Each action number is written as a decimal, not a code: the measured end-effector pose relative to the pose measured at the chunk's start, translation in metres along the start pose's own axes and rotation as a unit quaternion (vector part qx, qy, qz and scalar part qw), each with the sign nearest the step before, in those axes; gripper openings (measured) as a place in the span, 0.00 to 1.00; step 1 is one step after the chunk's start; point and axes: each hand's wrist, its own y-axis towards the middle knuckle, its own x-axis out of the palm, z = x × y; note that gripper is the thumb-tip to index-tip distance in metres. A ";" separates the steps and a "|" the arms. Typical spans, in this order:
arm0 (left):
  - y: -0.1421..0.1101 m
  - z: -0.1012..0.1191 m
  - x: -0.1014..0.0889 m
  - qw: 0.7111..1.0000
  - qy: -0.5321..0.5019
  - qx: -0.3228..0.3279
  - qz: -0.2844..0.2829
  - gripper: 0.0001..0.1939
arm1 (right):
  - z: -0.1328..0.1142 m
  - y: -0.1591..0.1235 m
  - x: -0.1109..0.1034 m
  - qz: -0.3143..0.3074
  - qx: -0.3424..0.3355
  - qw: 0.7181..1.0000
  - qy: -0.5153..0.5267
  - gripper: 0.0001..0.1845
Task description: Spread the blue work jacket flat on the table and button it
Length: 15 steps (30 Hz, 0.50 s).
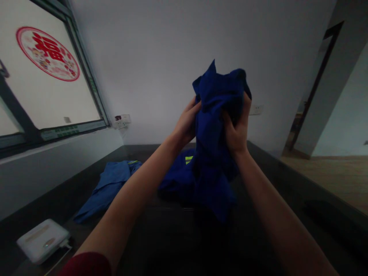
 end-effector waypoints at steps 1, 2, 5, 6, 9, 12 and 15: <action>-0.007 0.003 -0.011 1.000 0.015 -0.008 -0.004 0.18 | -0.007 -0.002 0.000 -0.028 -0.007 1.000 -0.006 0.25; -0.015 0.004 -0.025 0.999 0.030 -0.022 -0.006 0.19 | -0.014 -0.008 0.000 -0.062 -0.007 0.998 -0.013 0.26; -0.050 -0.005 -0.074 0.994 0.073 -0.081 0.012 0.24 | -0.029 -0.041 0.003 -0.191 0.026 0.981 -0.032 0.27; -0.064 -0.012 -0.090 0.990 0.084 -0.108 0.018 0.26 | -0.033 -0.057 0.003 -0.239 0.046 0.969 -0.037 0.27; -0.107 -0.037 -0.133 0.973 0.115 -0.194 0.045 0.31 | -0.040 -0.109 0.004 -0.404 0.094 0.909 -0.046 0.25; -0.141 -0.064 -0.170 0.944 0.153 -0.291 0.026 0.33 | -0.047 -0.155 0.002 -0.534 0.129 0.835 -0.032 0.31; -0.162 -0.086 -0.208 0.903 0.245 -0.352 -0.014 0.34 | -0.055 -0.182 -0.009 -0.600 0.147 0.786 -0.014 0.37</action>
